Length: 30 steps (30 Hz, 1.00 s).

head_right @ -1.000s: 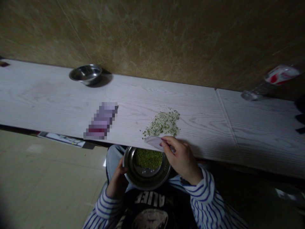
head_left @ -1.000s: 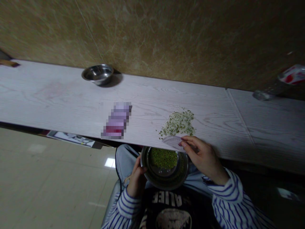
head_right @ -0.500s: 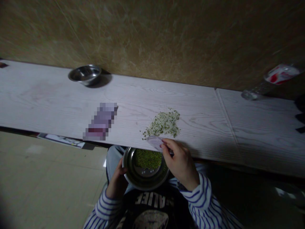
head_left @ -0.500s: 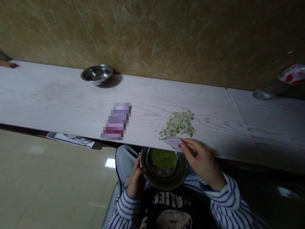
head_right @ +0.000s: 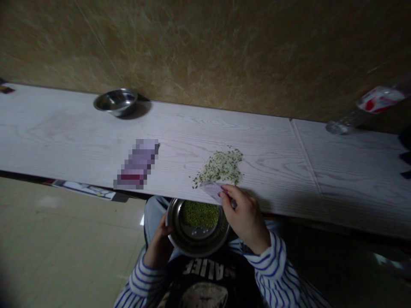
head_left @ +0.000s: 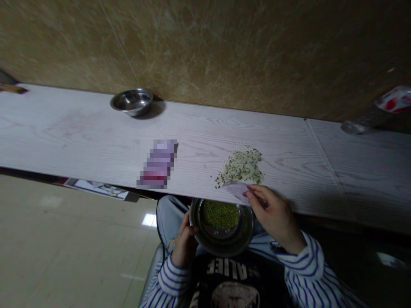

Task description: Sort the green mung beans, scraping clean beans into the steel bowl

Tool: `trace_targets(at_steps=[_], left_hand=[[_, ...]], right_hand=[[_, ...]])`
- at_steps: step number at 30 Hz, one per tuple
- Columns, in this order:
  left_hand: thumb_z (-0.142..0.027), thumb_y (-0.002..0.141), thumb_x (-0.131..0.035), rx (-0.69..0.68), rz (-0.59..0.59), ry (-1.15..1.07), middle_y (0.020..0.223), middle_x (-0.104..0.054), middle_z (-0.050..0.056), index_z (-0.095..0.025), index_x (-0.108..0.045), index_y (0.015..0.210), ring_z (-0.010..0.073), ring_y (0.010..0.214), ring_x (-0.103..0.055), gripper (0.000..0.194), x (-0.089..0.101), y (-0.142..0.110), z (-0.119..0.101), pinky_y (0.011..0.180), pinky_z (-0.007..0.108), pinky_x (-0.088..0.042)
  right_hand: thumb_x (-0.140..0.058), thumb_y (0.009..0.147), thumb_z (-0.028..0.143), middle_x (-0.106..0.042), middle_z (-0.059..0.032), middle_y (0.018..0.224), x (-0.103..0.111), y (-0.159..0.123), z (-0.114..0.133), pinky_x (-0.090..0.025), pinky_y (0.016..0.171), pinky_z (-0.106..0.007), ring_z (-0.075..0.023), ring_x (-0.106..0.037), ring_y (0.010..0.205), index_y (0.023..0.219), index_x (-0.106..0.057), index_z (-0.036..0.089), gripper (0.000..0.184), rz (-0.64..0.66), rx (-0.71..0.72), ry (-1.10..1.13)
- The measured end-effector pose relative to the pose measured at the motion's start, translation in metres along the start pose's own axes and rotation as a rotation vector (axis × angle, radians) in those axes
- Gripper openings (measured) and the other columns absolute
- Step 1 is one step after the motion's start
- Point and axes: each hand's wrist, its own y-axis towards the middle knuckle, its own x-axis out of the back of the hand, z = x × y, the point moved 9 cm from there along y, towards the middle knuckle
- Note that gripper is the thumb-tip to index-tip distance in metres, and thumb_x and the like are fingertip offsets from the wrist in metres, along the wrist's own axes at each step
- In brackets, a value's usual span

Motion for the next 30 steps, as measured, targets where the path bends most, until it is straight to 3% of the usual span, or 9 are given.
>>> trace_targets(at_steps=[12,30], left_hand=[[-0.024,0.067,-0.067,-0.007,0.038,-0.001,0.109,-0.077,0.004,-0.025,-0.074,0.111,0.0346,0.112,-0.064,0.045,0.007,0.006,0.007,0.091,0.043,-0.05],[-0.026,0.067,-0.067,-0.052,0.022,0.013,0.116,-0.076,0.004,-0.025,-0.075,0.111,0.0365,0.122,-0.059,0.045,0.014,0.01,0.01,0.097,0.045,-0.049]], right_hand=[[-0.058,0.093,0.027,-0.081,-0.0082,0.094,-0.01,0.006,0.0,-0.062,0.074,-0.032,-0.0221,-0.078,0.083,0.105,-0.071,0.02,0.019,0.08,0.021,0.035],[-0.059,0.093,0.025,-0.081,-0.0082,0.092,-0.013,0.007,0.006,-0.063,0.071,-0.032,-0.0219,-0.078,0.08,0.104,-0.072,0.019,0.018,0.052,0.054,0.047]])
